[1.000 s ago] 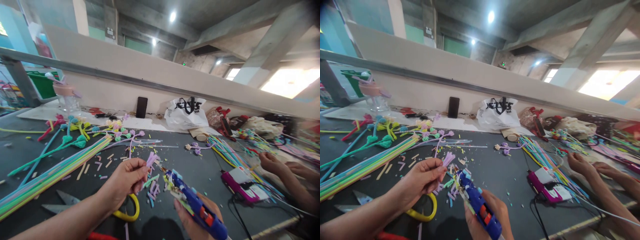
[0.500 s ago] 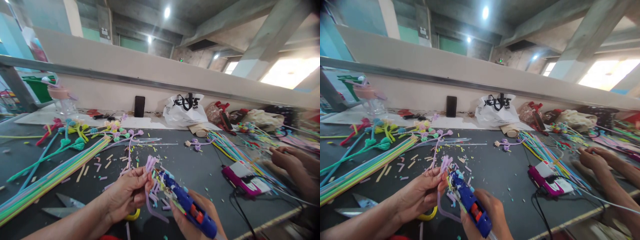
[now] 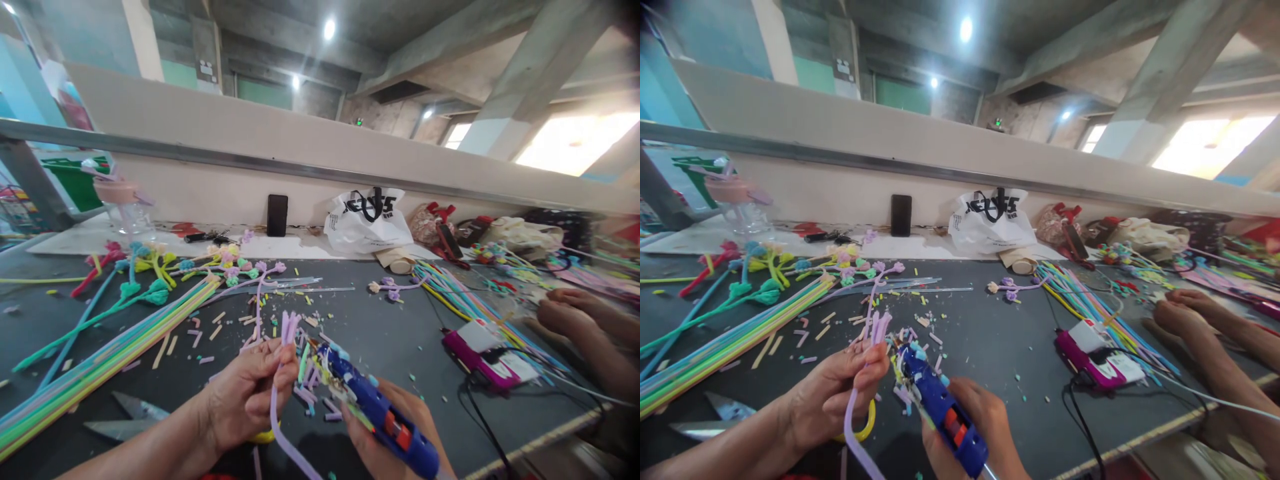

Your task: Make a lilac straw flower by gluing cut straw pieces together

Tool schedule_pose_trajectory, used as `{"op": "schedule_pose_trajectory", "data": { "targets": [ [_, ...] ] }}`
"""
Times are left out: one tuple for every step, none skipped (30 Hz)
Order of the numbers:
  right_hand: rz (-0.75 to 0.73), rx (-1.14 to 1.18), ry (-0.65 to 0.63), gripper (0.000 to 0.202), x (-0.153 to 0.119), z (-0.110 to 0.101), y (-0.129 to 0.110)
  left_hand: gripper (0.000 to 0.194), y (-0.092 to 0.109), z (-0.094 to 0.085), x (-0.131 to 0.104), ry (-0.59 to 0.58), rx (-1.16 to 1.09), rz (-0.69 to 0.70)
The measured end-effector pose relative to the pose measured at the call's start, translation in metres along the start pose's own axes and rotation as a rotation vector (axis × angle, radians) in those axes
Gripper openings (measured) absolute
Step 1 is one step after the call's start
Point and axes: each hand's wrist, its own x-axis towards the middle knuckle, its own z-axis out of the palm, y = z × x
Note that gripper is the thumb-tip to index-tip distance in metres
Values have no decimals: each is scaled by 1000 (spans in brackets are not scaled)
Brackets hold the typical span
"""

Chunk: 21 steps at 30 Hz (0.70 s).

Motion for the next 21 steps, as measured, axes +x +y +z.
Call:
{"op": "schedule_pose_trajectory", "data": {
  "targets": [
    [-10,9,-30,17,0,0,1,13,0,0,-1,-20,-8,-9],
    [-17,31,-71,16,0,-1,1,13,-1,0,-1,-35,-18,-20],
    [-18,56,-104,15,0,-1,2,13,-1,0,-2,-49,-28,-31],
    [-10,74,-112,15,-1,-2,2,13,-2,0,-2,-57,-40,-43],
    [-4,88,-119,15,-2,-2,2,12,-3,-1,-2,-60,-48,-53],
    [1,99,-127,14,-2,-2,2,11,-3,-1,-2,-59,-50,-60],
    [4,105,-141,13,-3,-3,1,10,-4,-2,-3,-54,-46,-65],
    [7,105,-162,11,-3,-4,1,10,-4,-2,-3,-46,-37,-69],
    [11,103,-188,9,-2,-4,0,10,-5,-2,-3,-38,-24,-71],
    [17,99,-215,6,-2,-5,-1,11,-5,-2,-3,-32,-7,-73],
    [22,93,-238,5,-1,-6,-2,12,-5,-3,-3,-27,11,-76],
    [23,90,-254,5,0,-7,-3,12,-5,-3,-3,-21,26,-77],
    [21,87,-261,6,0,-8,-4,13,-5,-3,-3,-16,38,-77],
    [17,85,-264,7,1,-9,-5,13,-5,-3,-3,-7,45,-77],
    [9,82,-266,7,1,-9,-6,13,-5,-4,-2,2,48,-75],
    [1,75,-269,8,1,-10,-6,15,-4,-4,-1,12,54,-64],
    [-8,65,-265,9,1,-10,-5,16,-4,-5,0,28,65,-39],
    [-14,51,-242,10,1,-9,-4,17,-3,-5,1,50,85,-4],
    [-15,36,-199,11,1,-9,-3,18,-3,-4,2,84,118,39],
    [-10,22,-139,12,1,-8,-1,17,-2,-4,3,126,162,86],
    [-1,12,-70,14,2,-8,0,16,-2,-2,3,175,215,135]
  ]
}}
